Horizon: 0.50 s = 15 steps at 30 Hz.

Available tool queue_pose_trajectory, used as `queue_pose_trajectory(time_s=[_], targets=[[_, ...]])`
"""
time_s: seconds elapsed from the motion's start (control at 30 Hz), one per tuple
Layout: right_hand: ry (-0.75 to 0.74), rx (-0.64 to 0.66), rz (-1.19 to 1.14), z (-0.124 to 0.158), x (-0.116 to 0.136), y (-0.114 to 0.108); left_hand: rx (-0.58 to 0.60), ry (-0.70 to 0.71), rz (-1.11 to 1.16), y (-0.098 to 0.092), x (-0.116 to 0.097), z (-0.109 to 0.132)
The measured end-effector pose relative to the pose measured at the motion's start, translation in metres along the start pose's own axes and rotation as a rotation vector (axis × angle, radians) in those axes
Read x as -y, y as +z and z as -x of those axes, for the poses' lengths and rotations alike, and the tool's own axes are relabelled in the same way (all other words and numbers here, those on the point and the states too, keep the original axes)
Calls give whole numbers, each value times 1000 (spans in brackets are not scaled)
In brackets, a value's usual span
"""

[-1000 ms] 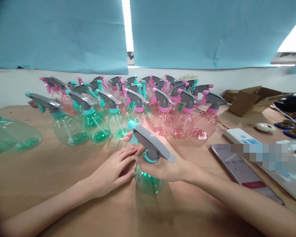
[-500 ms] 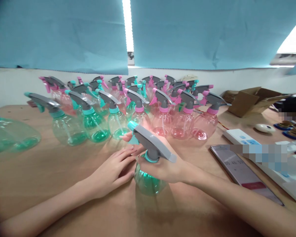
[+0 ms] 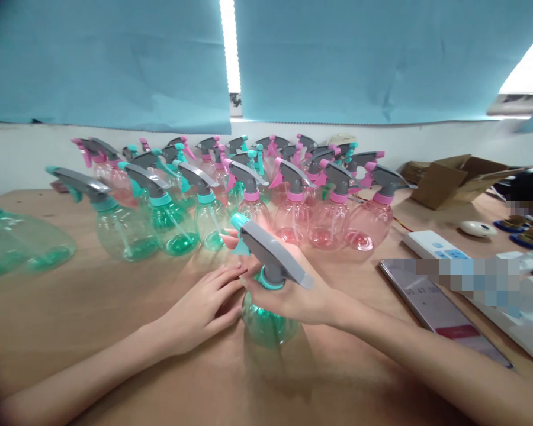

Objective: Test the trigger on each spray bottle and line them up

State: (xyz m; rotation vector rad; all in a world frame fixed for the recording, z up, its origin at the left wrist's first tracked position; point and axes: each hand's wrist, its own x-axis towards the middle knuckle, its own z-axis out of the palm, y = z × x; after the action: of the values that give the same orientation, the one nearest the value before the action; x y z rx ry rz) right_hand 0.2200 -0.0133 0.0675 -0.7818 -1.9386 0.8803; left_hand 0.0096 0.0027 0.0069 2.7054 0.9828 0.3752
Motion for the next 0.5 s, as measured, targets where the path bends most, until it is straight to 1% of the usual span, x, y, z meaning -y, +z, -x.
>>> queue_pose_trajectory(time_s=[0.17,0.33,0.5], targets=[[-41,9,22,1,-4,-1,-17,18,-12,2,2,0],[-70,-25,29,1,-3,0,-16,13,-23,3,1,1],[-56,-14,25,0,-2,1,-42,-50,-64,5,0,2]])
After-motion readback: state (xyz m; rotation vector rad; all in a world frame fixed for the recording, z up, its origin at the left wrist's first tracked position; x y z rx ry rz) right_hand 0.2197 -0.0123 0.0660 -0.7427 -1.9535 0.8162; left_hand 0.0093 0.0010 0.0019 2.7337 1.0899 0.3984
